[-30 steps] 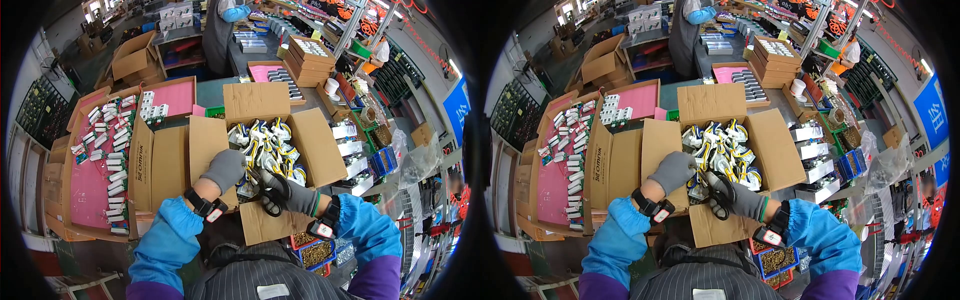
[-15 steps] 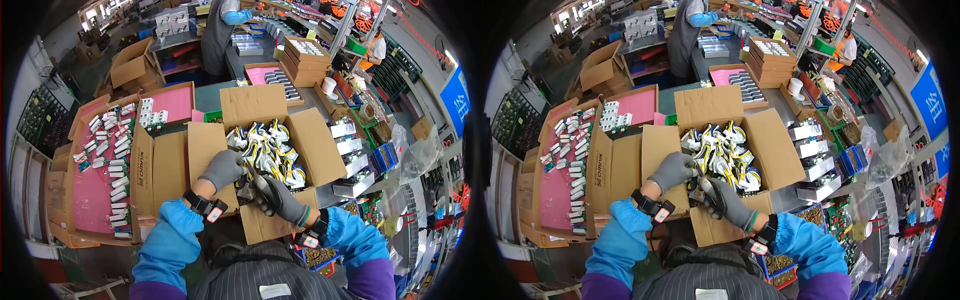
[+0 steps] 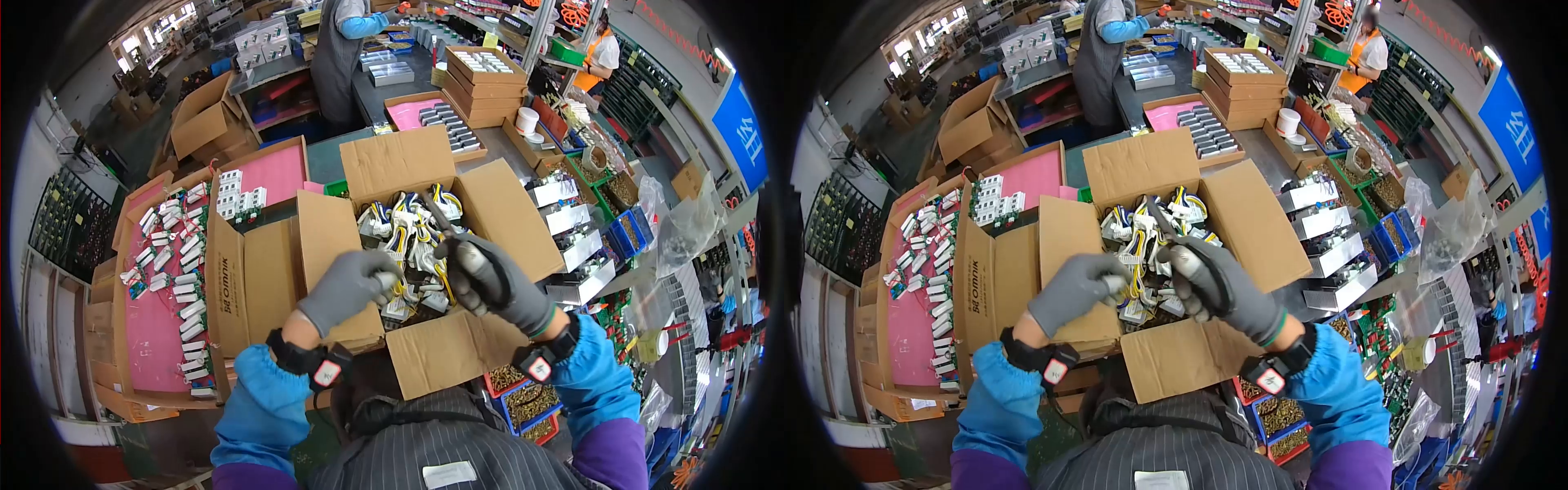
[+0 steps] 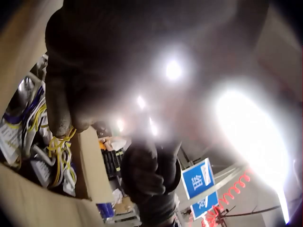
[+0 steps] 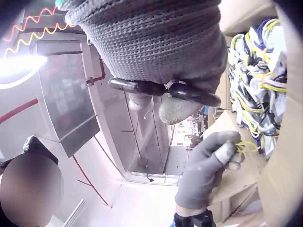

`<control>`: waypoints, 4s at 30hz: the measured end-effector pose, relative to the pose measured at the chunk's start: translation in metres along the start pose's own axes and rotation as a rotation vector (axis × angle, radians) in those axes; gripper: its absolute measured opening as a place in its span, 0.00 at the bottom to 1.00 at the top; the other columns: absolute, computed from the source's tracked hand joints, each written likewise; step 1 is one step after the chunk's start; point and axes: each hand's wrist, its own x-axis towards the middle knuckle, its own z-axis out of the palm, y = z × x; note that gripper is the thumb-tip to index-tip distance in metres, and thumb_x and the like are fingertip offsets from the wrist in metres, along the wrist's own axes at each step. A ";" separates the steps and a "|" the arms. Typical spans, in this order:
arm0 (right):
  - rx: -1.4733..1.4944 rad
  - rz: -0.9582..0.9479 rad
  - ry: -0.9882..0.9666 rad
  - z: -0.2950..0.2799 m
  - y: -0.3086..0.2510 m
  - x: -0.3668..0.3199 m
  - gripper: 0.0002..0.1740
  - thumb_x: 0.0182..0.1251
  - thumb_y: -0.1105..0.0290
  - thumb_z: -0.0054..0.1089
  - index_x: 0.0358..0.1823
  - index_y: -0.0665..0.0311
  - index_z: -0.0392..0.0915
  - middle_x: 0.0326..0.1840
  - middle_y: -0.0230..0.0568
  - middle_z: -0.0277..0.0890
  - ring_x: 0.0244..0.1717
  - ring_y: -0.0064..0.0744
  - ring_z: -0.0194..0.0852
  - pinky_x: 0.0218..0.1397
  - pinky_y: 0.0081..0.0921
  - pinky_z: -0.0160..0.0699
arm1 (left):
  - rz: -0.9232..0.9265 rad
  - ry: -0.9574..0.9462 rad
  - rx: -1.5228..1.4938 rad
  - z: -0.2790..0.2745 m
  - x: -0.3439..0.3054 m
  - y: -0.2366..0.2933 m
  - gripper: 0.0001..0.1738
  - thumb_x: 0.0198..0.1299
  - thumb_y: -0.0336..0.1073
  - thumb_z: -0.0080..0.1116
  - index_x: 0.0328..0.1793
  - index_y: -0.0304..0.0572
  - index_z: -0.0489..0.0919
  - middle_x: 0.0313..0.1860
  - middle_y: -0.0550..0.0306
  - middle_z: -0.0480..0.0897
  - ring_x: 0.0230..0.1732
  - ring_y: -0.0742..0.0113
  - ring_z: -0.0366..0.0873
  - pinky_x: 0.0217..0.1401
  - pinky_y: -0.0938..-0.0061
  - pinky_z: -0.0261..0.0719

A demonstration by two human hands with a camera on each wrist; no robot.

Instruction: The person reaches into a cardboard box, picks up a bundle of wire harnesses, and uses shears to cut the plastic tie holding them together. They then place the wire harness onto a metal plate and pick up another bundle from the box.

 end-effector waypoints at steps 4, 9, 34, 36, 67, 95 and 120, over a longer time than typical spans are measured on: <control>0.029 0.008 -0.013 -0.023 0.013 -0.016 0.31 0.81 0.43 0.47 0.63 0.66 0.73 0.29 0.29 0.71 0.22 0.17 0.71 0.24 0.17 0.71 | -0.032 -0.099 0.245 0.036 -0.006 -0.012 0.15 0.67 0.31 0.60 0.58 0.34 0.84 0.40 0.53 0.86 0.41 0.70 0.84 0.43 0.72 0.84; 0.015 0.033 0.010 -0.028 0.024 -0.029 0.30 0.81 0.45 0.48 0.63 0.66 0.73 0.29 0.29 0.71 0.23 0.17 0.71 0.25 0.17 0.72 | 0.010 -0.071 0.273 0.042 -0.012 -0.013 0.15 0.68 0.34 0.59 0.57 0.37 0.84 0.44 0.48 0.88 0.42 0.60 0.85 0.49 0.66 0.82; -0.094 0.083 -0.170 -0.066 0.030 -0.036 0.33 0.79 0.42 0.52 0.68 0.64 0.65 0.35 0.30 0.76 0.31 0.17 0.79 0.31 0.17 0.78 | 0.087 0.062 0.922 0.030 -0.047 0.006 0.22 0.63 0.31 0.57 0.64 0.41 0.77 0.55 0.43 0.78 0.54 0.38 0.77 0.60 0.51 0.77; -0.045 0.172 -0.166 -0.067 0.034 -0.032 0.25 0.79 0.45 0.53 0.58 0.60 0.71 0.32 0.30 0.75 0.29 0.18 0.78 0.32 0.18 0.82 | 0.007 0.131 0.893 0.021 -0.046 -0.007 0.25 0.64 0.32 0.59 0.68 0.39 0.73 0.56 0.41 0.75 0.54 0.41 0.79 0.58 0.53 0.79; 0.409 0.507 -0.117 -0.038 0.082 0.080 0.31 0.72 0.31 0.52 0.41 0.55 0.74 0.25 0.26 0.70 0.20 0.21 0.68 0.23 0.17 0.73 | 0.124 0.204 0.656 0.012 0.125 -0.038 0.22 0.59 0.30 0.58 0.62 0.39 0.80 0.48 0.41 0.82 0.51 0.44 0.81 0.57 0.56 0.80; -0.128 0.078 0.063 -0.026 0.059 0.069 0.26 0.77 0.41 0.55 0.48 0.60 0.76 0.26 0.23 0.69 0.22 0.14 0.67 0.25 0.19 0.69 | -0.014 0.156 0.017 0.000 0.132 -0.040 0.12 0.64 0.35 0.66 0.49 0.35 0.85 0.37 0.60 0.84 0.38 0.72 0.78 0.45 0.72 0.77; 0.255 0.521 -0.184 -0.080 0.050 0.041 0.36 0.75 0.31 0.46 0.44 0.61 0.78 0.24 0.32 0.76 0.18 0.25 0.70 0.21 0.21 0.70 | 0.239 0.094 0.441 0.024 0.144 -0.012 0.13 0.58 0.39 0.59 0.43 0.44 0.89 0.38 0.42 0.87 0.44 0.46 0.85 0.52 0.58 0.82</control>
